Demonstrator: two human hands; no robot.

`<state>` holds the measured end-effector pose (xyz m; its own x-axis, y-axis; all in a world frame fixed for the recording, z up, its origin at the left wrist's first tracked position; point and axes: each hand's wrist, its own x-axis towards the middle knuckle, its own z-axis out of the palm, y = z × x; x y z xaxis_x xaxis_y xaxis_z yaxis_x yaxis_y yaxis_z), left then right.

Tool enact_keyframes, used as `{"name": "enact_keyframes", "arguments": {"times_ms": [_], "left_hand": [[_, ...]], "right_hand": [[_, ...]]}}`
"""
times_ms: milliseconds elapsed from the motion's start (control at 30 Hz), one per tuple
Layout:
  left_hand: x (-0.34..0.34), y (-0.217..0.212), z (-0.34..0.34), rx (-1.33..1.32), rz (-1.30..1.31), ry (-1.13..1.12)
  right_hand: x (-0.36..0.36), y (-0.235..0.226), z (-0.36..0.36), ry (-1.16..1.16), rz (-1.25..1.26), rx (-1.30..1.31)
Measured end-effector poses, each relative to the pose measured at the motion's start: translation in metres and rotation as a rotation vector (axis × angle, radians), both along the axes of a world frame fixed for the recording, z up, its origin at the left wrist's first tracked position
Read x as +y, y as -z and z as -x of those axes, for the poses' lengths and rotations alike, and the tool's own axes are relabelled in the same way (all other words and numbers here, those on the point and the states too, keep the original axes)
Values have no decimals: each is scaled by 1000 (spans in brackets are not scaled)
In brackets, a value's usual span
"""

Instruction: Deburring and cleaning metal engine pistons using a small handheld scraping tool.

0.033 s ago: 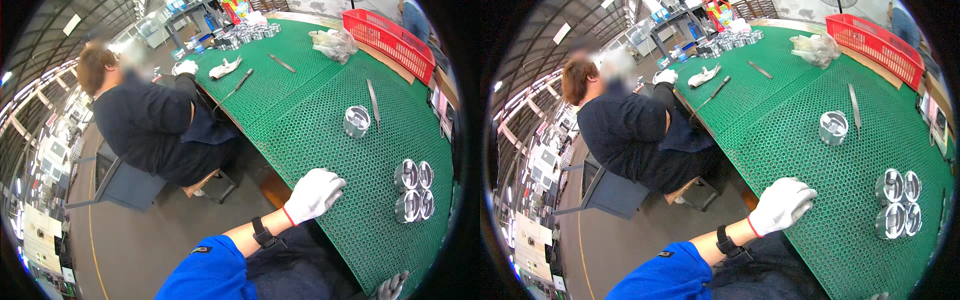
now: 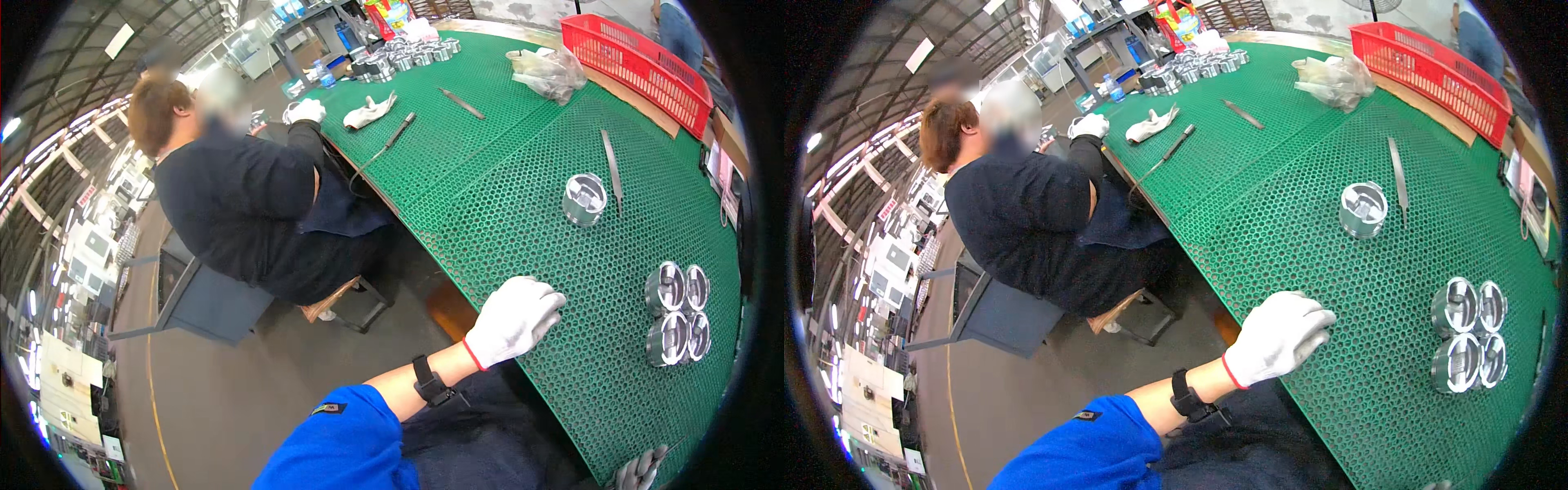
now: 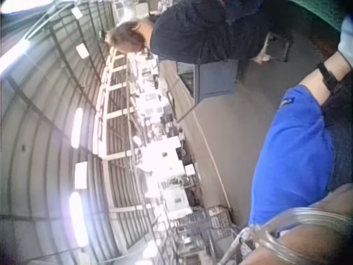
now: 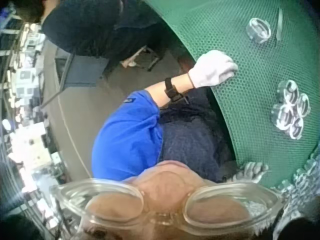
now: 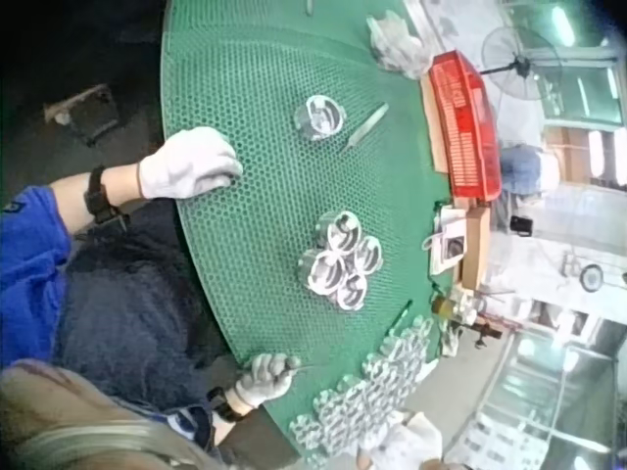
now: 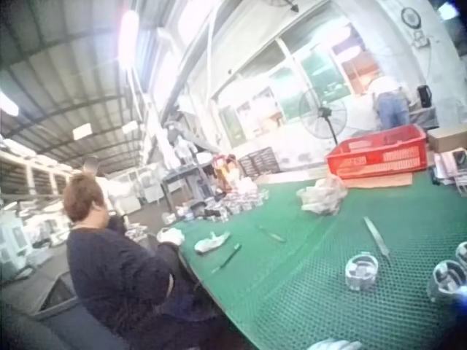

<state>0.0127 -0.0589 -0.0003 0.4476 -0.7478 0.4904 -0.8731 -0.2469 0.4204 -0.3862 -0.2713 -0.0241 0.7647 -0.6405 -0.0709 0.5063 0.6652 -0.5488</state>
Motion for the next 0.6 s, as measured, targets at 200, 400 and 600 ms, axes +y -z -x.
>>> {"name": "enact_keyframes", "arguments": {"times_ms": [200,400,600], "left_hand": [[-2,-3,3,-44,-23,-21],[0,-6,4,-65,-84,-62],[-2,-1,6,-90,-25,-64]], "right_hand": [[-11,9,-1,-390,41,-340],[-2,4,4,-317,-33,-212],[21,-15,-5,-127,65,-34]]}}
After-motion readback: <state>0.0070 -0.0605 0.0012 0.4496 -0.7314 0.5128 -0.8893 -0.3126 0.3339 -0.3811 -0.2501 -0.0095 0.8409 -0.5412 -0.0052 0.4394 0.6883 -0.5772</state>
